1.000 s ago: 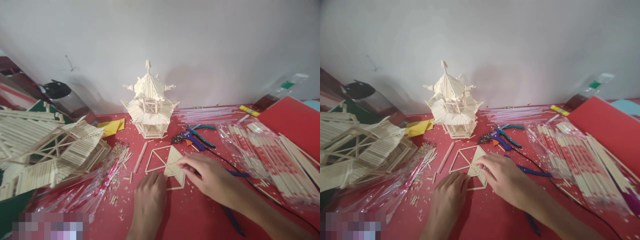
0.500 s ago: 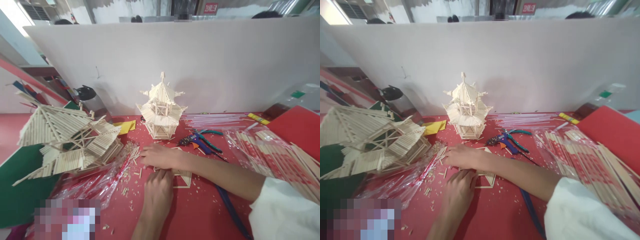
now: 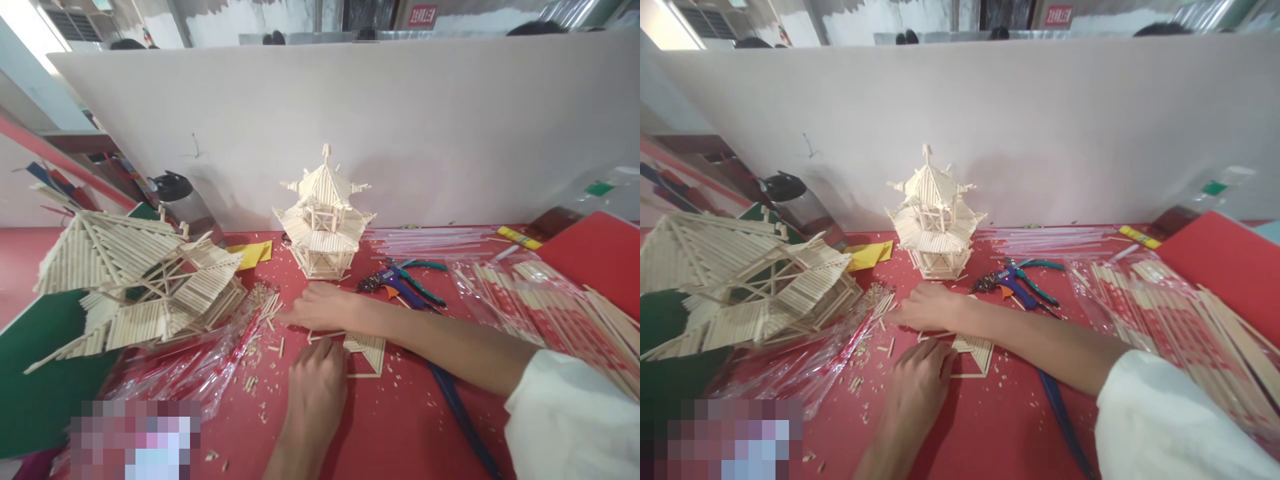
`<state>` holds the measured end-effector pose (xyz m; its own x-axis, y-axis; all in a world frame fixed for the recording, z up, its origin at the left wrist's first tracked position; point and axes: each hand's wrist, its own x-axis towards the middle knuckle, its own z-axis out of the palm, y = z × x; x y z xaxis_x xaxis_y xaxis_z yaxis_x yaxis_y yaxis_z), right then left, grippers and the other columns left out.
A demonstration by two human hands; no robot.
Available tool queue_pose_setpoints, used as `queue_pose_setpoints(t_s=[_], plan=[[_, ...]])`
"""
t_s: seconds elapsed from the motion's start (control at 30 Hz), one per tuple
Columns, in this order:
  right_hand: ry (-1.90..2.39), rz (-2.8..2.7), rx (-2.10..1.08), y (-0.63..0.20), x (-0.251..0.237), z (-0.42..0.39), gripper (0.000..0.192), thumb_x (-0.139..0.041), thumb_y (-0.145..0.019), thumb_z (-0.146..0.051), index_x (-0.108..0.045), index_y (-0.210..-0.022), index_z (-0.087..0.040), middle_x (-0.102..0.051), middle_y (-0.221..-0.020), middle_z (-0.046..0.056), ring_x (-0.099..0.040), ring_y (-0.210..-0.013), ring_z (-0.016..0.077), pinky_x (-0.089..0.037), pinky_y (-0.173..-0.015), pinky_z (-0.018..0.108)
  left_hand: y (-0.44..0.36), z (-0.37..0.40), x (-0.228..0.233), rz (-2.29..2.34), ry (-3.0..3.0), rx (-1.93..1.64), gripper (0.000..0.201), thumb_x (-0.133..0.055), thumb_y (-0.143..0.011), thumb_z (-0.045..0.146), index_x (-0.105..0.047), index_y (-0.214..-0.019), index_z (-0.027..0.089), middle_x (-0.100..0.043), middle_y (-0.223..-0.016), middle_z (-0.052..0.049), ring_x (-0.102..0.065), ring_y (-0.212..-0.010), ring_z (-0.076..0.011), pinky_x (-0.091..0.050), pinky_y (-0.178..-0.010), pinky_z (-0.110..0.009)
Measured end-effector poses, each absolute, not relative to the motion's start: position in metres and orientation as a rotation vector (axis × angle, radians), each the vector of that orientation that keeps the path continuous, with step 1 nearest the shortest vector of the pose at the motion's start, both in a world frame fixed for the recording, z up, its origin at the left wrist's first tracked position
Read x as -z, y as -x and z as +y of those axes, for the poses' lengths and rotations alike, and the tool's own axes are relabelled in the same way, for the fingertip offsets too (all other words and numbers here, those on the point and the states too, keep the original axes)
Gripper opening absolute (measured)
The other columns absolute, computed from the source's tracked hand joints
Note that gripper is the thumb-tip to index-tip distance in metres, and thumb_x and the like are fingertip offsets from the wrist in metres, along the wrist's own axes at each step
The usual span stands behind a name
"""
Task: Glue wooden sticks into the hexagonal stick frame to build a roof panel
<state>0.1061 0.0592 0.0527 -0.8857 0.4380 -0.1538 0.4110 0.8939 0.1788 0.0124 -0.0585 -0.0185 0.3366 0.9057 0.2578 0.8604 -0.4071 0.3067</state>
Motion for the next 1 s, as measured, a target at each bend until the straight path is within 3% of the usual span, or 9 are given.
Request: queue_pose_setpoints(t_s=[0.1, 0.23, 0.33, 0.43, 0.57, 0.67, 0.8, 0.9, 1.0], plan=[[-0.629, 2.856, -0.162, -0.104, -0.051, 0.06, 0.026, -0.05, -0.106, -0.017, -0.061, -0.126, -0.028, -0.077, -0.079, 0.003, -0.074, -0.071, 0.0219, -0.043, -0.058, 0.027, -0.012, -0.058, 0.019, 1.643, -2.48, -0.601, 0.022, -0.06, -0.093, 0.008, -0.067, -0.079, 0.024, -0.071, -0.079, -0.001, -0.066, -0.072, -0.0218, -0.041, -0.066, -0.033], [-0.814, 2.847, -0.088, -0.103, -0.049, 0.059, 0.029, -0.06, -0.103, -0.032, -0.06, -0.124, -0.012, -0.077, -0.078, 0.009, -0.075, -0.072, 0.0249, -0.046, -0.06, 0.029, -0.012, -0.058, 0.02, 1.638, -2.473, -0.609, 0.021, -0.061, -0.093, 0.009, -0.067, -0.079, 0.024, -0.07, -0.079, 0.0, -0.066, -0.071, -0.0215, -0.04, -0.064, -0.032], [-0.908, 2.857, -0.114, -0.112, -0.054, 0.054, 0.034, -0.06, -0.1, -0.019, -0.056, -0.131, -0.008, -0.076, -0.079, 0.01, -0.074, -0.075, 0.0257, -0.048, -0.064, 0.031, -0.012, -0.059, 0.019, 1.627, -2.474, -0.612, 0.021, -0.06, -0.093, 0.008, -0.067, -0.08, 0.024, -0.07, -0.078, 0.0, -0.065, -0.071, -0.021, -0.04, -0.064, -0.032], [-0.919, 2.891, -0.061, -0.131, -0.066, 0.05, 0.063, -0.061, -0.087, 0.001, -0.045, -0.148, -0.007, -0.076, -0.084, 0.009, -0.073, -0.079, 0.0247, -0.049, -0.066, 0.03, -0.012, -0.059, 0.019, 1.62, -2.471, -0.606, 0.022, -0.06, -0.093, 0.008, -0.067, -0.078, 0.024, -0.069, -0.076, 0.0, -0.065, -0.07, -0.0205, -0.04, -0.065, -0.032], [-1.06, 2.997, 0.3, -0.16, -0.084, 0.044, 0.073, -0.058, -0.083, 0.006, -0.046, -0.151, -0.017, -0.076, -0.112, 0.011, -0.072, -0.1, 0.0247, -0.053, -0.081, 0.03, -0.011, -0.059, 0.02, 1.604, -2.436, -0.605, 0.023, -0.059, -0.094, 0.009, -0.064, -0.077, 0.024, -0.067, -0.075, 0.0, -0.064, -0.071, -0.0202, -0.038, -0.065, -0.032], [-1.233, 3.03, 0.586, -0.184, -0.092, 0.033, 0.08, -0.048, -0.085, 0.01, -0.048, -0.15, -0.036, -0.068, -0.136, 0.003, -0.067, -0.118, 0.0204, -0.051, -0.096, 0.031, -0.01, -0.059, 0.021, 1.576, -2.433, -0.622, 0.023, -0.058, -0.095, 0.009, -0.063, -0.078, 0.024, -0.067, -0.076, 0.0, -0.063, -0.07, -0.0202, -0.037, -0.065, -0.033], [-1.481, 2.909, 0.726, -0.215, -0.085, 0.005, 0.042, -0.049, -0.096, -0.001, -0.072, -0.117, -0.03, -0.072, -0.119, 0.002, -0.07, -0.103, 0.0183, -0.051, -0.09, 0.029, -0.008, -0.059, 0.019, 1.544, -2.439, -0.631, 0.022, -0.056, -0.096, 0.01, -0.065, -0.081, 0.024, -0.067, -0.077, -0.001, -0.06, -0.068, -0.0202, -0.036, -0.064, -0.033], [-1.761, 2.802, 0.753, -0.226, -0.064, -0.02, 0.022, -0.055, -0.101, -0.014, -0.074, -0.1, -0.025, -0.072, -0.095, 0.002, -0.07, -0.085, 0.0168, -0.05, -0.078, 0.026, -0.007, -0.059, 0.017, 1.527, -2.426, -0.616, 0.023, -0.055, -0.097, 0.011, -0.065, -0.082, 0.025, -0.066, -0.077, -0.001, -0.06, -0.068, -0.0201, -0.036, -0.064, -0.033], [-1.891, 2.805, 0.707, -0.223, -0.038, -0.041, 0.011, -0.064, -0.097, -0.016, -0.072, -0.091, -0.022, -0.068, -0.087, 0.002, -0.067, -0.078, 0.0163, -0.049, -0.073, 0.026, -0.007, -0.059, 0.016, 1.517, -2.435, -0.587, 0.022, -0.054, -0.098, 0.012, -0.067, -0.086, 0.025, -0.067, -0.078, -0.001, -0.061, -0.068, -0.0199, -0.038, -0.064, -0.032]])
